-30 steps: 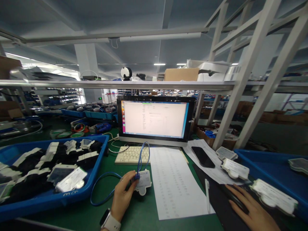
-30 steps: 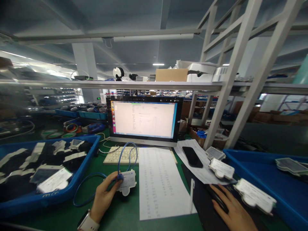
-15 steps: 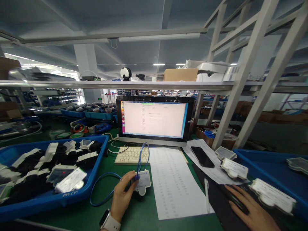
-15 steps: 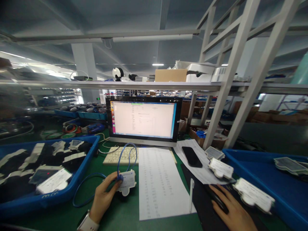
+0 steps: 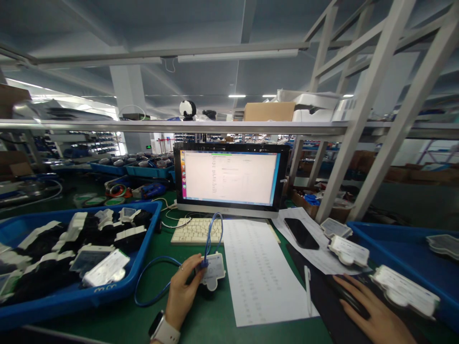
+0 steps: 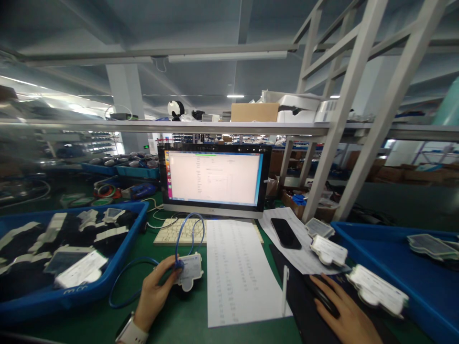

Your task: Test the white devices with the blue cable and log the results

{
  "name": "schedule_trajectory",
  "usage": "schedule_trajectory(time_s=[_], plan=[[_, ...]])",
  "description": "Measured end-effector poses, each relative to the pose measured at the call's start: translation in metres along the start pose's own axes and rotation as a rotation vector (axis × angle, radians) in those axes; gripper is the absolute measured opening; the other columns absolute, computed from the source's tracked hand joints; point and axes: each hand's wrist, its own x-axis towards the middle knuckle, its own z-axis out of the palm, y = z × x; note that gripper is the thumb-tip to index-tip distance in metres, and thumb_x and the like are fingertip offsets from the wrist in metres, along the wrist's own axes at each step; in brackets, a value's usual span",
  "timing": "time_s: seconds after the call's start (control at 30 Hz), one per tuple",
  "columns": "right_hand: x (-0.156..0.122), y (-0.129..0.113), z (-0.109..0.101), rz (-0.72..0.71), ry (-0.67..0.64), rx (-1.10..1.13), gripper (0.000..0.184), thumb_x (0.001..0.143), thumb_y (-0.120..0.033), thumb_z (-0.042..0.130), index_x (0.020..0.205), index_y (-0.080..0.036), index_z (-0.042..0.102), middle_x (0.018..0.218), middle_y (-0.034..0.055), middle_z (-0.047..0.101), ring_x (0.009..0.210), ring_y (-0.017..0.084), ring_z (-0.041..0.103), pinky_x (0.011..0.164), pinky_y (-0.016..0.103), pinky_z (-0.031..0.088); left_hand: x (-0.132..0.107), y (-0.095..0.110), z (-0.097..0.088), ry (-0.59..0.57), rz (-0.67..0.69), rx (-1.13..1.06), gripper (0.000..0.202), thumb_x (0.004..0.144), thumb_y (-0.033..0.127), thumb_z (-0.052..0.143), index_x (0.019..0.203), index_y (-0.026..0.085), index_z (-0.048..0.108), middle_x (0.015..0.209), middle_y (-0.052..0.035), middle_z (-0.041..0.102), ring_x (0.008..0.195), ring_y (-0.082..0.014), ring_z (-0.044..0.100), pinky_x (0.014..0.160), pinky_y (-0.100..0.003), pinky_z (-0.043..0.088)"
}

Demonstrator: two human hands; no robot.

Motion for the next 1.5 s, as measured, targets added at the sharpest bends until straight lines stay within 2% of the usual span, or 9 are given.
schedule_trajectory(time_s=[0.57, 1.5], plan=[[-0.002, 0.010, 0.008, -0.018, 0.004, -0.006, 0.049, 0.082, -0.055, 0.042, 0.121, -0.029, 0.057, 0.127, 0.0056, 0.053, 0.110, 0.028, 0.055, 0.089, 0.043, 0.050, -0.001, -0.003, 0.001, 0.011, 0.067, 0.034, 0.021, 0.080, 0.023, 0.059, 0.100, 0.024, 0.064, 0.100, -0.0029, 0.069, 0.093, -0.0173, 0.065, 0.084, -0.028, 0.053], [-0.001, 0.009, 0.007, -0.038, 0.013, -0.012, 0.050, 0.083, -0.055, 0.040, 0.119, -0.027, 0.058, 0.125, 0.0076, 0.055, 0.107, 0.028, 0.057, 0.088, 0.044, 0.050, 0.001, 0.002, 0.000, 0.041, 0.081, 0.014, 0.019, 0.079, 0.022, 0.060, 0.097, 0.024, 0.066, 0.097, -0.0030, 0.070, 0.090, -0.0172, 0.066, 0.082, -0.027, 0.054]])
